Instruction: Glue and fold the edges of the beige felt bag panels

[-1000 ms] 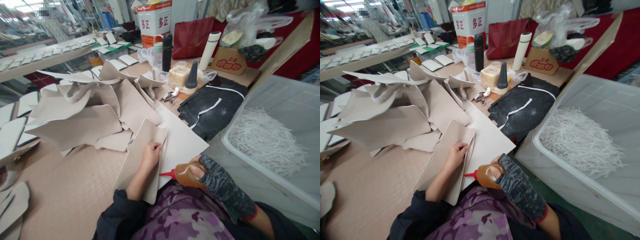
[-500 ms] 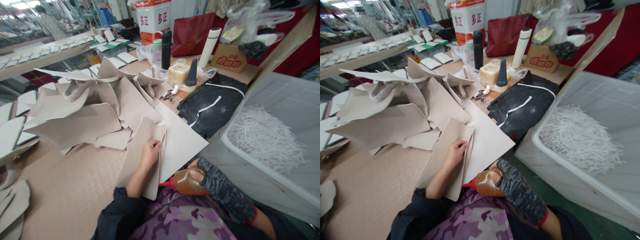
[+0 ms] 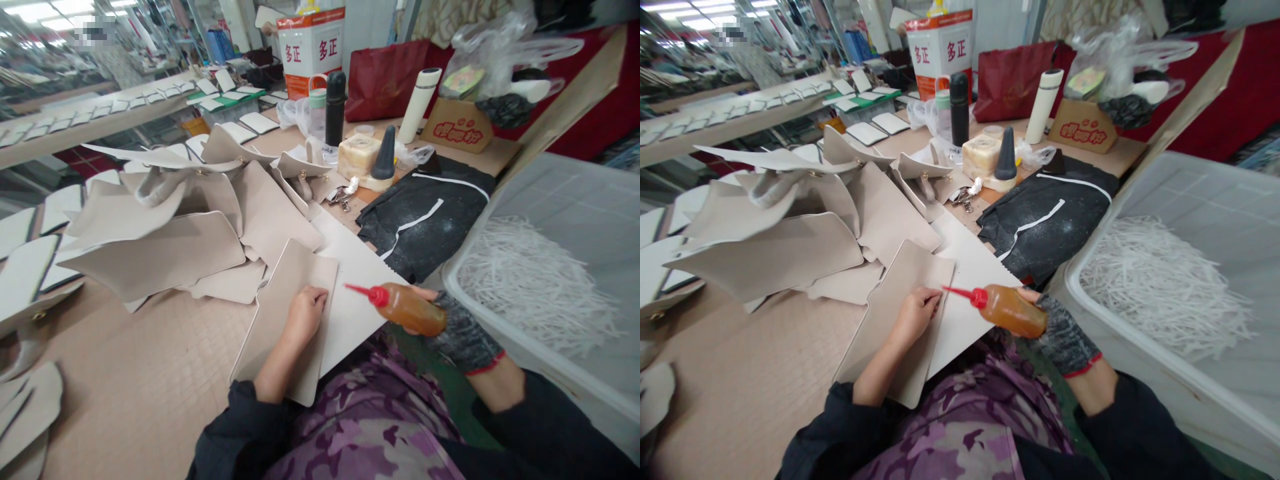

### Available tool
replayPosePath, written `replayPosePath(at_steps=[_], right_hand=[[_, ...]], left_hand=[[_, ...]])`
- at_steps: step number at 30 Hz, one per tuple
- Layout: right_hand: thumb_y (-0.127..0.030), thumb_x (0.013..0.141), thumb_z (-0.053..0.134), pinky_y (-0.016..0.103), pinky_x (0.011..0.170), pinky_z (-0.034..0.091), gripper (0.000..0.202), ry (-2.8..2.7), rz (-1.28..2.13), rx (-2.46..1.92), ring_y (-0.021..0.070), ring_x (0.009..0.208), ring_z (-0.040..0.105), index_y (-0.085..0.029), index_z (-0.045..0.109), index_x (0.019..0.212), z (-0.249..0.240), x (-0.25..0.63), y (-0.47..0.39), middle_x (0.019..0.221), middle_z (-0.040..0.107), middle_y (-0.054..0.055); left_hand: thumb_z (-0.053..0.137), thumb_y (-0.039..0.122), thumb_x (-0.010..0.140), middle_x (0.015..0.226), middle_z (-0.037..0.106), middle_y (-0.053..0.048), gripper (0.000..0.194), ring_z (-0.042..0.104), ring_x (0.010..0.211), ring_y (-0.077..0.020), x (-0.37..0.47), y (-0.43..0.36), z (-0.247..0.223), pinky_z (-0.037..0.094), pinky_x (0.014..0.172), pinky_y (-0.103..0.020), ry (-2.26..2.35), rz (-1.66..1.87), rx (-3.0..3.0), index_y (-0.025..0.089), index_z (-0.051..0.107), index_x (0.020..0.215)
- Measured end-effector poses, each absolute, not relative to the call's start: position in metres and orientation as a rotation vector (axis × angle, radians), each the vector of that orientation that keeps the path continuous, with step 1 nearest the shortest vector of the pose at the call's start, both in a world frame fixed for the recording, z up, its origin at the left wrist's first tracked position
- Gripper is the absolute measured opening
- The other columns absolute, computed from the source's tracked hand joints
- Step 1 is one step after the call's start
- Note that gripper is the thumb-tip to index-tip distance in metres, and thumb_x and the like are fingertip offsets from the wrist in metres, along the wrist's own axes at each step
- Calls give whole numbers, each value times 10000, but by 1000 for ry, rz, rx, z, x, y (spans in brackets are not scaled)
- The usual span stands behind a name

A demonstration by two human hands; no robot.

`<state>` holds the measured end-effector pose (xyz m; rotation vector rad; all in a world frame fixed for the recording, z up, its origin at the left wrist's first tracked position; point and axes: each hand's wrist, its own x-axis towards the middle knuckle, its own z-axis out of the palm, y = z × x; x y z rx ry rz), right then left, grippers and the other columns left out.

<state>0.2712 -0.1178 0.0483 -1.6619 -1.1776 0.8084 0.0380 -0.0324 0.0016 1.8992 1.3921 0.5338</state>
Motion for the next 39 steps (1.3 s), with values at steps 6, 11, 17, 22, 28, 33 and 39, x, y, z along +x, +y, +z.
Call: replayPosePath(at_steps=[6, 11, 17, 22, 28, 33, 39], right_hand=[[-409, 717, 405, 263, 423, 401, 269, -410, 1561, -921, 180, 598, 504, -233, 523, 882, 19, 257, -70, 675, 533, 17], [-368, 747, 425, 254, 429, 378, 245, -146, 1661, -838, 173, 592, 497, -212, 546, 892, 7, 249, -58, 720, 556, 30], [-310, 772, 434, 224, 427, 390, 232, -15, 1718, -691, 155, 589, 515, -191, 570, 916, 1, 252, -60, 747, 600, 40], [-261, 764, 459, 236, 418, 412, 215, -25, 1710, -670, 173, 590, 536, -169, 597, 901, -1, 252, -59, 739, 632, 69], [-285, 772, 487, 232, 410, 416, 222, -25, 1718, -647, 168, 570, 537, -154, 621, 892, -4, 251, -59, 720, 637, 73], [-285, 766, 504, 239, 417, 428, 212, -52, 1705, -645, 175, 583, 560, -168, 618, 902, -7, 251, -61, 723, 648, 71], [-293, 771, 495, 264, 417, 438, 232, -116, 1669, -674, 200, 603, 583, -190, 601, 949, -10, 251, -64, 719, 653, 71]], left_hand=[[410, 136, 876, 1000, 630, -79, 277, 552, 922, -203, 31, -50, 22, 409, 814, -320, 1237, 178, 2440, 197, 667, 961], [363, 112, 889, 1325, 522, -60, 385, 459, 1182, -219, 8, -61, 32, 338, 970, -354, 1048, -30, 2556, 215, 533, 1219], [557, 153, 791, 1452, 387, -25, 573, 393, 1263, -249, -7, -50, 38, 323, 989, -384, 880, -237, 2628, 252, 412, 1336], [764, 337, 600, 1494, 295, -87, 921, 466, 1140, -300, 16, -24, 47, 375, 957, -387, 844, -487, 2674, 157, 327, 1391], [806, 331, 501, 1544, 115, -80, 1125, 518, 1136, -300, 45, 7, 48, 437, 906, -334, 859, -573, 2561, 179, 208, 1441], [767, 296, 622, 1504, 271, -89, 848, 471, 1210, -276, 33, -8, 44, 371, 1007, -332, 905, -333, 2496, 173, 371, 1362], [585, 325, 816, 1099, 596, -104, 251, 544, 1015, -229, 26, -63, 36, 433, 896, -326, 1413, -19, 2374, 129, 604, 972]])
